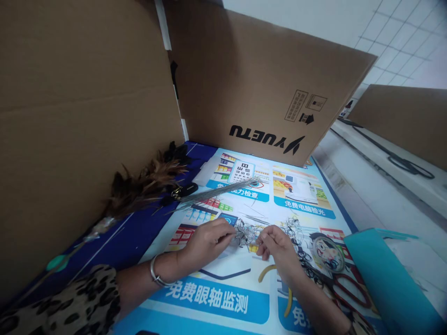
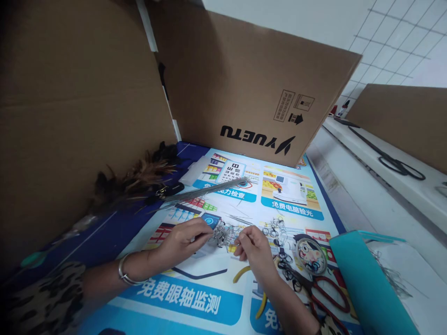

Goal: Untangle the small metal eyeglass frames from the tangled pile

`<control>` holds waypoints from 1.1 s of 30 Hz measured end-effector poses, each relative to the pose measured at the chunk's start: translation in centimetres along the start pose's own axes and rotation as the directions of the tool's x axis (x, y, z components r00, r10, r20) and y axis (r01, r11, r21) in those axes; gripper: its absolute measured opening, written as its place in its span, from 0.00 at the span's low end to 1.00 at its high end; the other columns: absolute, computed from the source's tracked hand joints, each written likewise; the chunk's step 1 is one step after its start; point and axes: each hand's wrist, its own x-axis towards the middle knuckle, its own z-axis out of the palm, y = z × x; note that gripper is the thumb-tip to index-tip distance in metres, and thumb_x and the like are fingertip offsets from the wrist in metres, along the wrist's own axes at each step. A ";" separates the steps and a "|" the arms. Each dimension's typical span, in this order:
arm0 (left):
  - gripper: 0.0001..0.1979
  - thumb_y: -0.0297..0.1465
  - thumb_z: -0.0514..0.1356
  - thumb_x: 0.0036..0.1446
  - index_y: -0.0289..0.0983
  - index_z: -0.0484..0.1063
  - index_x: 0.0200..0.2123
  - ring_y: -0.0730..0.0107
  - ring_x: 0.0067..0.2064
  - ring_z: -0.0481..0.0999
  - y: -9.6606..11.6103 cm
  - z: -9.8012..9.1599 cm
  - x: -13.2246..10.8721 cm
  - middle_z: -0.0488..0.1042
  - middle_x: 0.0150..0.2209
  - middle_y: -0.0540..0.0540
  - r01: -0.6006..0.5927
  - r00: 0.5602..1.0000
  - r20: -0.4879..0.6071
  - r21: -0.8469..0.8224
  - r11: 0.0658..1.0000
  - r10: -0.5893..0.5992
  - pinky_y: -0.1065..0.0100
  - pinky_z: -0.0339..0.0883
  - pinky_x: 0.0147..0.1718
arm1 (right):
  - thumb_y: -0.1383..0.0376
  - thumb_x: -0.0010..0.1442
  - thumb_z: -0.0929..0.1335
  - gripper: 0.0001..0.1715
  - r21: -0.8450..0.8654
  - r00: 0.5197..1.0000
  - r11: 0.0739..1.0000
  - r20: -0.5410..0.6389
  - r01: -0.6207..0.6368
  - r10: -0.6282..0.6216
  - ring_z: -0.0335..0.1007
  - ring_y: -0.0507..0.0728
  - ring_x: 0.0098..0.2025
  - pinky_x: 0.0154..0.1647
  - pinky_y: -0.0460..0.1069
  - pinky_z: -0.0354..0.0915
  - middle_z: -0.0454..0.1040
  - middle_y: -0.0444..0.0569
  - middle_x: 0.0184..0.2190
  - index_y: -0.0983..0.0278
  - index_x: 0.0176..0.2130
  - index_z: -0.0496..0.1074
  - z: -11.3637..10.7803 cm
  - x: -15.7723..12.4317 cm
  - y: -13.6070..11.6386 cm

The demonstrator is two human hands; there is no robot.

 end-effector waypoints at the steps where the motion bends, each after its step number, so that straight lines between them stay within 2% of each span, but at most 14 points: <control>1: 0.08 0.27 0.53 0.57 0.37 0.72 0.33 0.68 0.34 0.70 0.0 0.0 0.0 0.72 0.29 0.45 0.002 1.000 0.003 0.007 1.000 -0.002 0.68 0.63 0.33 | 0.56 0.58 0.63 0.13 -0.001 1.000 1.000 0.001 0.002 -0.002 0.65 0.50 0.20 0.20 0.44 0.59 0.71 0.44 0.21 0.63 0.30 0.64 0.0 0.0 0.0; 12: 0.09 0.27 0.53 0.57 0.38 0.73 0.32 0.69 0.32 0.69 -0.3 0.2 0.1 0.71 0.29 0.45 -0.017 0.999 0.048 0.034 0.999 0.015 0.70 0.62 0.31 | 0.57 0.59 0.63 0.12 -0.049 1.000 0.999 0.014 0.002 -0.002 0.63 0.49 0.19 0.21 0.44 0.58 0.70 0.43 0.19 0.63 0.30 0.64 0.1 0.0 0.0; 20: 0.10 0.26 0.51 0.58 0.38 0.73 0.33 0.67 0.33 0.68 -0.3 0.2 0.0 0.71 0.29 0.44 -0.089 0.990 0.113 0.060 0.994 0.082 0.68 0.61 0.33 | 0.56 0.58 0.63 0.12 -0.057 1.000 0.998 0.012 0.007 -0.007 0.62 0.49 0.18 0.20 0.44 0.58 0.70 0.42 0.18 0.62 0.30 0.64 0.2 -0.1 -0.3; 27: 0.09 0.24 0.50 0.58 0.36 0.70 0.36 0.67 0.35 0.68 -0.2 -0.3 -0.1 0.71 0.32 0.43 -0.128 0.988 0.086 0.001 0.992 0.127 0.67 0.62 0.34 | 0.56 0.58 0.64 0.13 0.036 0.999 0.999 -0.022 -0.031 0.032 0.65 0.50 0.19 0.19 0.44 0.58 0.71 0.44 0.20 0.63 0.29 0.65 -0.2 0.2 0.4; 33: 0.08 0.24 0.51 0.57 0.36 0.69 0.35 0.67 0.35 0.68 0.0 -0.4 0.0 0.70 0.32 0.43 -0.104 0.993 0.051 -0.029 0.994 0.105 0.67 0.62 0.34 | 0.55 0.57 0.64 0.14 0.044 0.999 0.998 -0.027 -0.033 0.035 0.64 0.49 0.19 0.18 0.44 0.58 0.71 0.45 0.20 0.63 0.29 0.64 -0.2 0.2 0.3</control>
